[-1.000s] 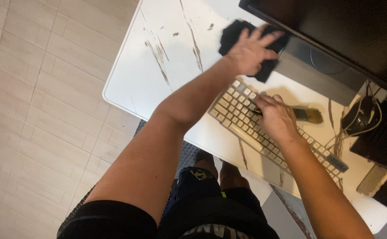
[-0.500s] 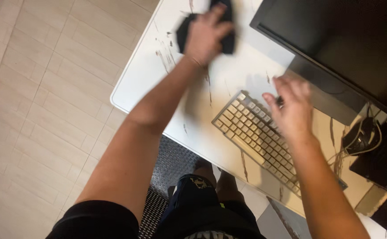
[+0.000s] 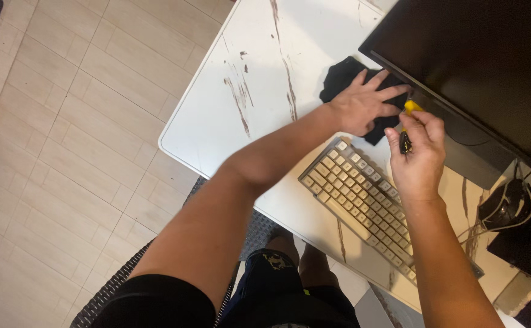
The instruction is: The person uses a small brush to clean the keys of a white keyboard on a white desk. They then use a black cloth to wipe the desk surface around the keyboard.
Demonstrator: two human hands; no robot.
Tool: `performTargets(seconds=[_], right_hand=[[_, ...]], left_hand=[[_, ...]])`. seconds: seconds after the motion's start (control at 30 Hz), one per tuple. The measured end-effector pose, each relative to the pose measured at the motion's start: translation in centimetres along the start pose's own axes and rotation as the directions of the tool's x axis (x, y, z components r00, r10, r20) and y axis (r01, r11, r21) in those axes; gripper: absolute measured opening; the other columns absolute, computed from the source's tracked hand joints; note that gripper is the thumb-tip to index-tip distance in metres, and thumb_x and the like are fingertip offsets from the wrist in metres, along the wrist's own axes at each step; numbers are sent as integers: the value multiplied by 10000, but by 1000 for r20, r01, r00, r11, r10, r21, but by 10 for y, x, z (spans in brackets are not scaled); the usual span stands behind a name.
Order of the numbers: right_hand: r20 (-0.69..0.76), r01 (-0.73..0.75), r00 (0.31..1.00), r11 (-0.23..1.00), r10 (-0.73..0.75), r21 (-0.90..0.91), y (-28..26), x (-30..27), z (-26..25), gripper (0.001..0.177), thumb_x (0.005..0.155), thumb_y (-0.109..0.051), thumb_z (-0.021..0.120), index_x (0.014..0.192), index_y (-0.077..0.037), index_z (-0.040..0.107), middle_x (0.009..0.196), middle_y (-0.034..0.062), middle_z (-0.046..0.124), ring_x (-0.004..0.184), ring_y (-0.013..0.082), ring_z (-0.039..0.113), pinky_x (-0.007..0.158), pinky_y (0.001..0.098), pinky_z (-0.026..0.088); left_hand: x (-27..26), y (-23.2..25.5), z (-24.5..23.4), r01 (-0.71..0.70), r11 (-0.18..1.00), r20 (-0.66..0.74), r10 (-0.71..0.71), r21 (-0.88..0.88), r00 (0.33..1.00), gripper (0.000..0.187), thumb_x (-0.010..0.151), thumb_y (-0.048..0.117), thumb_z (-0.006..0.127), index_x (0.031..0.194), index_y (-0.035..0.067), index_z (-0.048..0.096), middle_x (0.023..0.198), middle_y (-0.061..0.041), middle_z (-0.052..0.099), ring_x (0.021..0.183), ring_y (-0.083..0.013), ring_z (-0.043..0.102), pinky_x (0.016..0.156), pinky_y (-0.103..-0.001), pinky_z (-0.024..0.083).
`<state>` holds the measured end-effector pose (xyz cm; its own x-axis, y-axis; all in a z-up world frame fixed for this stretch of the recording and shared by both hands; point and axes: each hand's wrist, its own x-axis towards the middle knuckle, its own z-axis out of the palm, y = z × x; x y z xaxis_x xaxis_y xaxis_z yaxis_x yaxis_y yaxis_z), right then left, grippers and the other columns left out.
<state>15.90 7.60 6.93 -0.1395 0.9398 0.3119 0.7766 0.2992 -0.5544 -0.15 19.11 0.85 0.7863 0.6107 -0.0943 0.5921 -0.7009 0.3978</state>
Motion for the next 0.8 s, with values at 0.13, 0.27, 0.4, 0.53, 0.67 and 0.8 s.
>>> performTargets(seconds=[0.13,0.27,0.4,0.53,0.67,0.8], right_hand=[[21,-8,1000,1000,8,1,-2,12,7,312,1013,-89,808,1283,18,696,1367,159,589,1253,318,627,1051,394,552],[54,7,999,1000,-8,18,-10,24,17,345,989,-100,807,1301,6,705,1365,154,597,1249,312,625,1069,379,550],[77,9,997,998,-13,60,-25,35,29,350,986,-100,804,1301,8,696,1353,146,603,1233,306,632,1042,378,549],[88,25,996,996,-32,86,-37,43,40,359,973,-93,805,1298,11,692,1354,142,609,1232,316,634,1041,393,545],[124,0,992,995,-13,103,-47,41,45,356,973,-92,795,1297,9,688,1350,141,611,1225,315,633,1034,395,540],[134,10,991,994,-25,110,-54,39,47,353,967,-90,784,1290,8,684,1342,143,606,1216,309,634,1006,386,557]], left_hand=[[32,-21,18,124,990,-8,-123,64,992,721,801,341,768,1481,284,538,1593,-78,292,1499,-417,195,1205,-727,180],[49,-59,25,216,973,-55,-221,-76,974,636,891,406,714,1496,265,580,1464,-95,490,1425,-392,421,1292,-822,113],[35,-93,3,320,944,-174,-303,79,937,640,831,353,733,1434,244,549,1598,-80,230,1479,-465,148,1111,-749,264],[15,-113,-31,409,912,-218,-397,13,892,563,828,326,740,1371,279,598,1634,-30,187,1489,-453,141,1124,-741,269],[3,-133,-46,474,880,-267,-462,-23,846,538,846,323,745,1366,299,611,1652,-6,191,1517,-438,141,1158,-735,261],[1,-168,-41,546,837,-313,-526,-29,791,555,825,339,737,1359,297,592,1560,-28,330,1440,-411,277,1122,-720,289]])
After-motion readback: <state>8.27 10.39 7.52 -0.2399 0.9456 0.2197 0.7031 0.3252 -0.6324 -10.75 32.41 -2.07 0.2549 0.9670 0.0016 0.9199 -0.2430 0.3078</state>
